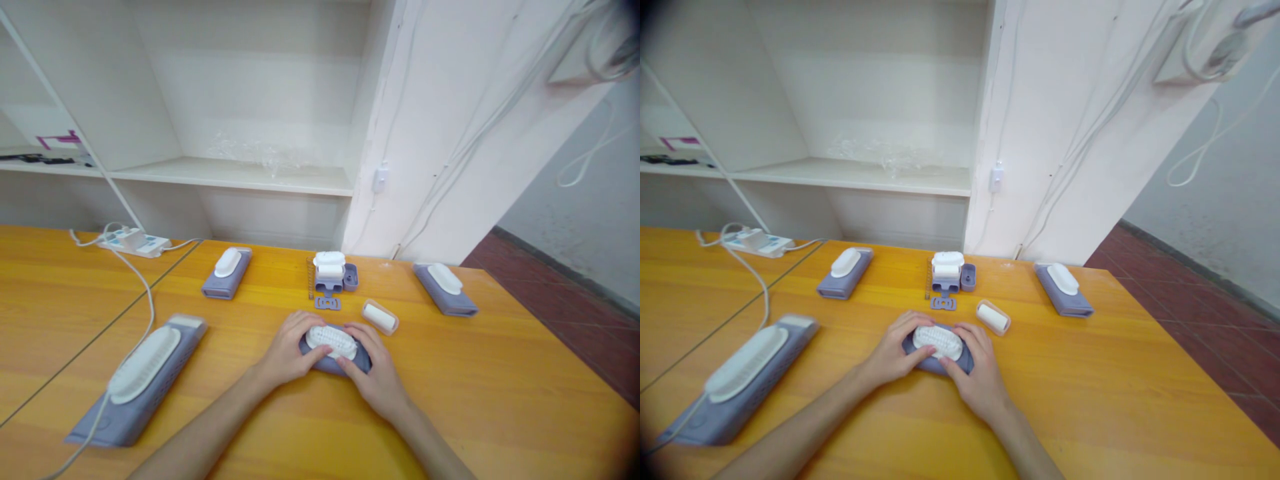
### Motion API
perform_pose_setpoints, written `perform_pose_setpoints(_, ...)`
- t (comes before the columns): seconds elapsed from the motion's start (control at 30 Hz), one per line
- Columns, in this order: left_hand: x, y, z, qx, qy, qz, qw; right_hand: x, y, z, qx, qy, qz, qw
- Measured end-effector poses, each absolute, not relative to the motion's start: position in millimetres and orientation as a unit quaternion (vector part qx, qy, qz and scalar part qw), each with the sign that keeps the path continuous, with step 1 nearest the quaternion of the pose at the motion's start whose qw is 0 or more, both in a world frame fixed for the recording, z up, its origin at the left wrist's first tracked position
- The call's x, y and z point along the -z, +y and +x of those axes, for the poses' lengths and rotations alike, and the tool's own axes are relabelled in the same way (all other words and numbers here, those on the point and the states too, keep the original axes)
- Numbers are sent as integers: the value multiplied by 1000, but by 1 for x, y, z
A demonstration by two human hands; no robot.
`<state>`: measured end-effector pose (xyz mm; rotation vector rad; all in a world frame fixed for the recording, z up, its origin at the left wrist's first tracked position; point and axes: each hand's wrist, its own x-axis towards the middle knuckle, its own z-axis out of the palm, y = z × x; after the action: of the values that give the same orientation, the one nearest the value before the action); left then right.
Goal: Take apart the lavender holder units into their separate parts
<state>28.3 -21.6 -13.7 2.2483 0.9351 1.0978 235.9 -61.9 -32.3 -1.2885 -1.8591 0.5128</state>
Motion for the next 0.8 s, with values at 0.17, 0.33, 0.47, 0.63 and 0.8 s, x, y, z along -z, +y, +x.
perform_pose_setpoints(0.17,17,-24,31,-422,321,826,189,33,-61,236,-197,-734,-508,404)
perform_pose_setpoints(0.33,14,-24,32,-430,324,821,189,32,-60,235,-199,-734,-506,407)
perform_pose_setpoints(0.47,11,-23,31,-406,317,834,198,32,-59,235,-202,-733,-504,409)
perform_pose_setpoints(0.63,15,-23,31,-418,327,821,208,34,-59,235,-193,-730,-504,419)
perform_pose_setpoints(0.8,19,-24,33,-443,330,811,191,32,-59,236,-191,-730,-504,421)
